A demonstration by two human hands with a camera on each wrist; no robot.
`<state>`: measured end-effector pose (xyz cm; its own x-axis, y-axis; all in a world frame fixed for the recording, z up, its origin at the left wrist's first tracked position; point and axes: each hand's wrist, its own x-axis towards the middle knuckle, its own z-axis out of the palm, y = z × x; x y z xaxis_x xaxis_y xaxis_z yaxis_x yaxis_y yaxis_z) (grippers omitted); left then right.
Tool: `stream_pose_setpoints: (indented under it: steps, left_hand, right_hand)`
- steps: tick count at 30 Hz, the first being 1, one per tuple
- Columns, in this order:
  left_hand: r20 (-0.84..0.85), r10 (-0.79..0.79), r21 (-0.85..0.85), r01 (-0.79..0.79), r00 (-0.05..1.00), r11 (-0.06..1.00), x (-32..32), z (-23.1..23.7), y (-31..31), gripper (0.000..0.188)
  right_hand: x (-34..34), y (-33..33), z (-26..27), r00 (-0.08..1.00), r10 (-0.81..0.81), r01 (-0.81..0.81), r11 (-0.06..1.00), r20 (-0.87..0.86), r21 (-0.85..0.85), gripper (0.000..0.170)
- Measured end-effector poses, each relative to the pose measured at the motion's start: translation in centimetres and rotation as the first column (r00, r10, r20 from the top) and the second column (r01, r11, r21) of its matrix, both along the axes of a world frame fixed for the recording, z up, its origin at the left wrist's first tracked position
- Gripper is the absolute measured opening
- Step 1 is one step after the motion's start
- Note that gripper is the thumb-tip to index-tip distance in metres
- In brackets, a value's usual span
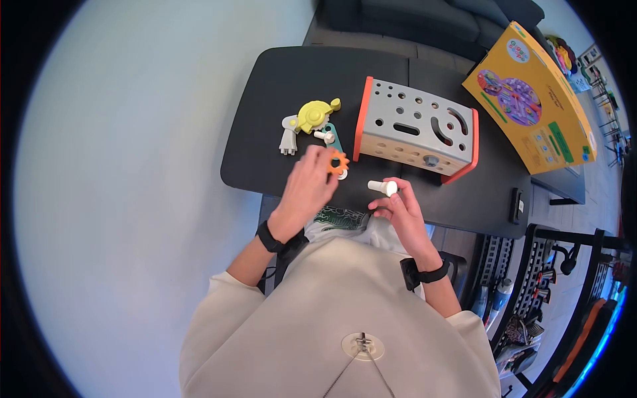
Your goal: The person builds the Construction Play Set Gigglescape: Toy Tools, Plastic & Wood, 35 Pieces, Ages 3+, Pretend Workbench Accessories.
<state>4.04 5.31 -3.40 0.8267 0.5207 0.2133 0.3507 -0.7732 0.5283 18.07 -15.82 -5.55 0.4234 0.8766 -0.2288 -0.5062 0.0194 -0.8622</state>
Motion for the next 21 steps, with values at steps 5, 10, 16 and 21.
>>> stream_pose_setpoints:
  steps: [5,10,16,21]
  left_hand:
    - [0.098,-0.148,-0.047,0.153,0.984,0.987,1.2,-0.2,-3.1,0.052]
    - [0.093,-0.217,0.044,0.214,0.972,0.976,2.2,0.2,-5.0,0.057]
    - [0.112,-0.271,0.184,0.248,0.956,0.951,2.9,0.2,-6.0,0.067]
    - [0.147,-0.305,0.268,0.259,0.941,0.928,3.7,-0.4,-6.5,0.075]
  right_hand:
    - [0.2,0.1,0.0,0.977,-0.024,0.026,1.000,0.214,-0.006,0.034]
    - [0.3,-0.3,-0.5,0.935,-0.098,0.100,0.995,0.340,0.011,0.035]
    - [0.2,-0.5,-1.3,0.895,-0.125,0.140,0.990,0.429,-0.003,0.034]
    - [0.3,-0.6,-0.9,0.898,-0.089,0.132,0.989,0.431,-0.070,0.032]
